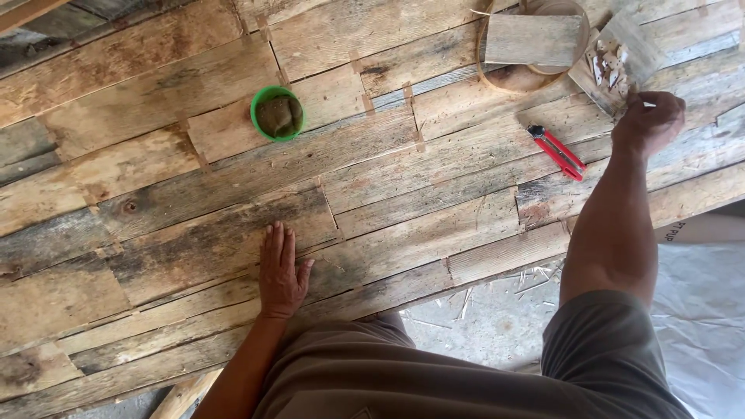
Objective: Sorting, arranging, and marking wood planks for assembly on a workbench using a utility knife.
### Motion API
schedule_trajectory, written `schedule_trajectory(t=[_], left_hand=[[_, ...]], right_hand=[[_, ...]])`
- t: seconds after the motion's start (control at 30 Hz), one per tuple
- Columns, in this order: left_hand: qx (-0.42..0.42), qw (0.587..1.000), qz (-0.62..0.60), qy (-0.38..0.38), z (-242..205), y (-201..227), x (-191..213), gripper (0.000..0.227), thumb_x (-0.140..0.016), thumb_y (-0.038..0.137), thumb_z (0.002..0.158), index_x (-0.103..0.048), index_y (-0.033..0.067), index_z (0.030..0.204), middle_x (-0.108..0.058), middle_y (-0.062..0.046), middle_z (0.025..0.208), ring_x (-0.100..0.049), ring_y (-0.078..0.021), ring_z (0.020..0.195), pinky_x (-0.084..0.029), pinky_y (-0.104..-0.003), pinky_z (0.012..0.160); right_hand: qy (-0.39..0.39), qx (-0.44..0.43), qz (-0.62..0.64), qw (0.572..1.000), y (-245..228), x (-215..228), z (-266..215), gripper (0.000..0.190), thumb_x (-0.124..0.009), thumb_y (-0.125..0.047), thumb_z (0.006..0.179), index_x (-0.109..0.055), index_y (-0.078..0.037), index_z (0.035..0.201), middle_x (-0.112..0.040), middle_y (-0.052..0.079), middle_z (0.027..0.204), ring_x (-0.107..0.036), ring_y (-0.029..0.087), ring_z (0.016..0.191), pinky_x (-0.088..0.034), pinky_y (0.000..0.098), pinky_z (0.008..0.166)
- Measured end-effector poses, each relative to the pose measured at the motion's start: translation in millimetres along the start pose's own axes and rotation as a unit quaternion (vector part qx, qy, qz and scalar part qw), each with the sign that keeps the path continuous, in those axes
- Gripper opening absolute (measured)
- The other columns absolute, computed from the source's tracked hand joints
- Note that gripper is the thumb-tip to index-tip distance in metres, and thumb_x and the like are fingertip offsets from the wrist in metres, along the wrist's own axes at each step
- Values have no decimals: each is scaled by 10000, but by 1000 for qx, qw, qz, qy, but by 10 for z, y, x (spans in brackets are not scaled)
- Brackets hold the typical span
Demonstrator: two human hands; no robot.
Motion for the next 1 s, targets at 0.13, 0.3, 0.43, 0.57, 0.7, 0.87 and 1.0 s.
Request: schedule_trajectory(t=[0.13, 0.3, 0.43, 0.57, 0.7, 0.87, 1.0], left_hand=[[3, 1000, -15, 22, 20, 52, 69, 678, -559, 386, 1042, -357, 37, 1587, -278, -183, 1694, -231, -374, 1586, -199, -504, 1289], [-16, 990, -72, 120, 349, 355, 238, 583, -590, 391, 1061, -461, 15, 1487, -459, -216, 1548, -442, -372, 1447, -375, -497, 1206], [72, 948, -306, 51, 881, 781, 316, 417, -620, 371, 1026, -654, 23, 1253, -737, -195, 1200, -767, -289, 998, -667, -372, 821], [93, 912, -398, 20, 1415, 978, 288, 381, -605, 309, 1052, -644, 25, 1303, -733, -201, 1188, -773, -270, 941, -661, -365, 752], [182, 736, -647, 81, 1627, 956, 262, 300, -678, 258, 1007, -677, 16, 1184, -757, -137, 1056, -767, -206, 894, -665, -372, 814], [197, 655, -709, 171, 1688, 744, 326, 185, -751, 168, 987, -723, 0, 1060, -745, -82, 972, -688, -131, 841, -574, -297, 793], [193, 632, -721, 209, 1746, 636, 311, 115, -711, 108, 1010, -708, -2, 1042, -741, -79, 917, -686, -124, 808, -576, -275, 767]], right_hand=[[70, -15, 108, 992, 351, -173, -17, 106, -752, 14, 859, -673, -54, 881, -702, 72, 866, -671, 232, 800, -557, 420, 702], [10, 28, 216, 976, -1220, 364, -330, 69, -562, -61, 1054, -614, -40, 1016, -725, 89, 900, -709, 196, 756, -578, 349, 626], [-188, 200, 379, 884, -2754, 613, -1093, 110, -459, 2, 1078, -559, -7, 1122, -700, 126, 1067, -715, 189, 850, -599, 319, 737], [-290, 232, 531, 762, -4012, 783, -1770, 246, -563, 170, 934, -613, -27, 1072, -652, 127, 1058, -688, 182, 872, -615, 277, 665], [-260, 348, 476, 765, -4696, 1096, -1947, 171, -653, 119, 959, -606, -27, 1033, -668, 124, 1011, -686, 218, 841, -616, 318, 683], [-294, 339, 424, 787, -5031, 1213, -1918, 129, -709, 58, 962, -635, -29, 1024, -693, 141, 1005, -722, 239, 835, -603, 339, 679], [-378, 261, 522, 719, -5094, 1070, -1998, 77, -678, 28, 1003, -633, 8, 1063, -725, 112, 1014, -747, 192, 920, -629, 308, 794]])
Point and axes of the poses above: each hand's wrist, its own z-axis towards the middle knuckle, its own x-axis out of the back of the hand, y = z × x, the point moved 2 cm from there along z, towards the middle knuckle
